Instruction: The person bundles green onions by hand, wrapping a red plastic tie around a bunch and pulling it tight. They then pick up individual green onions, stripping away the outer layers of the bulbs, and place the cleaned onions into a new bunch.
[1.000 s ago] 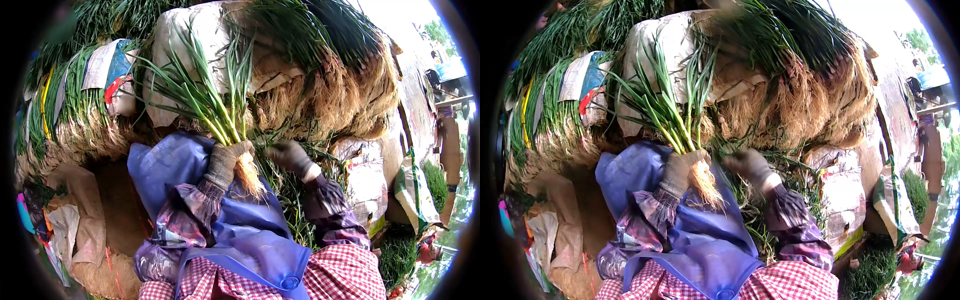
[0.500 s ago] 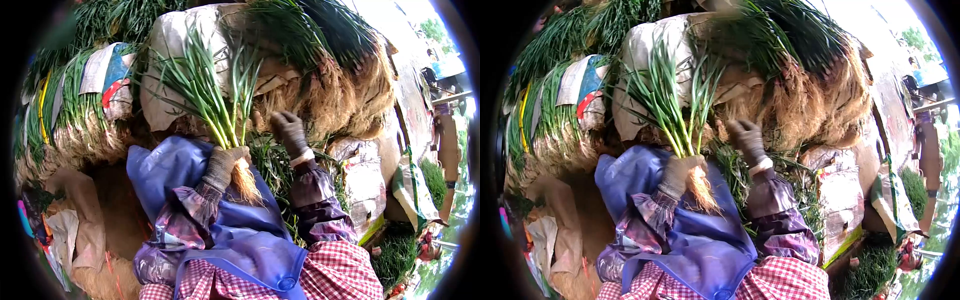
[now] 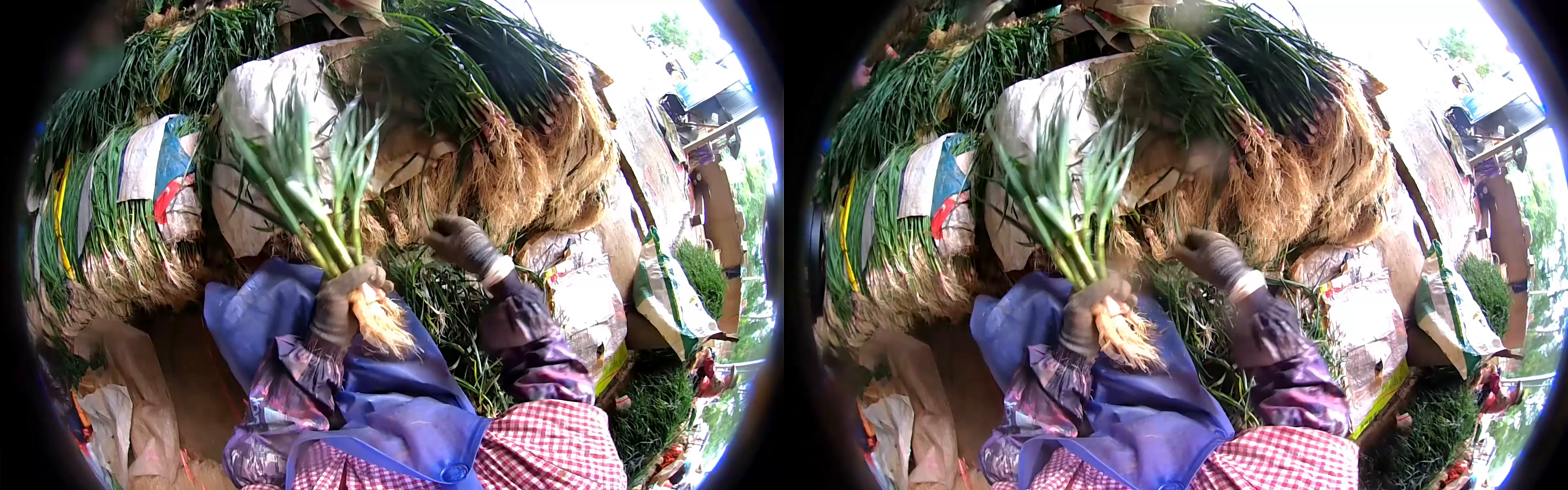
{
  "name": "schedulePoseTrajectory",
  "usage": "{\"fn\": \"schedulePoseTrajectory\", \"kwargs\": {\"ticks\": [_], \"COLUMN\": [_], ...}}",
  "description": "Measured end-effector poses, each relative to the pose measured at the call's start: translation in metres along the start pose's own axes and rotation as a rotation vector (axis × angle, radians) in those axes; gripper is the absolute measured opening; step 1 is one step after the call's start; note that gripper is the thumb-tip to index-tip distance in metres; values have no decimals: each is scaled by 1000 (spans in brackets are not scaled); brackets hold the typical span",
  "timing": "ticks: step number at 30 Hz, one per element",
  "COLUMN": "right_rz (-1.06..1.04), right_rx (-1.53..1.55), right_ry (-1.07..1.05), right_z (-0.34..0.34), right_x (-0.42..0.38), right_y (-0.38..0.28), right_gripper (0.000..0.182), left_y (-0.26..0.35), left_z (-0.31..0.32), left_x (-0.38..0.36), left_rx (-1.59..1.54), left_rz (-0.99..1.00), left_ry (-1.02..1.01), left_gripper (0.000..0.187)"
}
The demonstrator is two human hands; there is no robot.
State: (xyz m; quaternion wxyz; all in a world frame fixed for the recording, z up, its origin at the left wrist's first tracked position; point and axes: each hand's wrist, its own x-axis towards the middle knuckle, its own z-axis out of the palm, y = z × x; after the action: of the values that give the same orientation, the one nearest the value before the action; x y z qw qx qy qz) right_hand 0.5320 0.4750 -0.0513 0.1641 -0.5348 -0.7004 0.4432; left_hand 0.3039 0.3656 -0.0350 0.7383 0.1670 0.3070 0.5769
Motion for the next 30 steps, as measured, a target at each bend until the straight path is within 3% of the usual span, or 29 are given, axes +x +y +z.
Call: {"fn": "schedulePoseTrajectory", "kwargs": {"ticks": [1, 2, 3, 4, 5, 6, 7, 9, 11, 14, 15, 17, 18, 20, 21, 23, 24, 25, 26, 28, 29, 30], "right_rz": [63, 37, 57, -165, 68, -95, -88, 71, -240, -563, -678, -489, -637, -671, -568, -75, 100, -36, -161, -178, -82, -57], "right_rx": [-836, -904, -1052, -940, -896, -913, -951, -1027, -979, -756, -708, -747, -651, -472, -327, 494, 646, 692, 499, 447, 270, 251], "right_ry": [-264, -271, -11, 503, 641, 839, 900, 711, 926, 789, 746, 285, 211, 123, 65, -61, -130, -46, -93, -316, -479, -501], "right_z": [-32, -54, -71, -87, -107, -126, -137, -144, -120, -62, -38, 3, 22, 32, 29, 32, 15, 25, 28, 56, 48, 50], "right_x": [2, 10, 32, 29, 50, 68, 88, 118, 114, 71, 55, 8, -3, -17, -15, -4, 0, 13, 20, 33, 28, 22], "right_y": [-36, -20, -11, -35, -50, -49, -48, -44, -50, -67, -71, -88, -83, -80, -74, -57, -83, -71, -66, -30, -40, -32], "right_gripper": [23, 28, 29, 35, 41, 41, 30, 19, 13, 12, 13, 17, 16, 20, 24, 22, 21, 23, 27, 31, 33, 34], "left_y": [0, 3, 6, 0, -2, -3, 0, -2, 0, 10, 11, 0, -2, -13, -10, -5, -3, -1, -4, -8, -9, -3], "left_z": [-1, 2, 5, 4, 3, 3, 4, 5, 2, 3, 9, 10, 5, -17, -9, 3, 8, 10, 5, -4, -7, -9], "left_x": [-1, -2, -3, 1, 5, 7, 10, 9, 12, 13, 17, 25, 26, 30, 28, 25, 24, 23, 22, 22, 20, 17], "left_rx": [-100, -152, -205, -243, -283, -319, -351, -330, -252, -141, -186, -311, -366, -296, -218, -191, -186, -179, -255, -308, -336, -295], "left_rz": [92, 112, 128, 191, 166, 141, 118, 102, 107, -29, -36, -32, -134, -167, -161, -131, -127, -120, -125, -96, -84, -112], "left_ry": [-127, -161, -192, -148, -146, -145, -145, -84, -131, 114, 84, 158, 173, 176, 209, 268, 274, 279, 225, 114, 60, -16], "left_gripper": [25, 25, 25, 28, 29, 30, 31, 28, 23, 21, 22, 19, 16, 15, 15, 16, 17, 18, 17, 17, 17, 17]}}
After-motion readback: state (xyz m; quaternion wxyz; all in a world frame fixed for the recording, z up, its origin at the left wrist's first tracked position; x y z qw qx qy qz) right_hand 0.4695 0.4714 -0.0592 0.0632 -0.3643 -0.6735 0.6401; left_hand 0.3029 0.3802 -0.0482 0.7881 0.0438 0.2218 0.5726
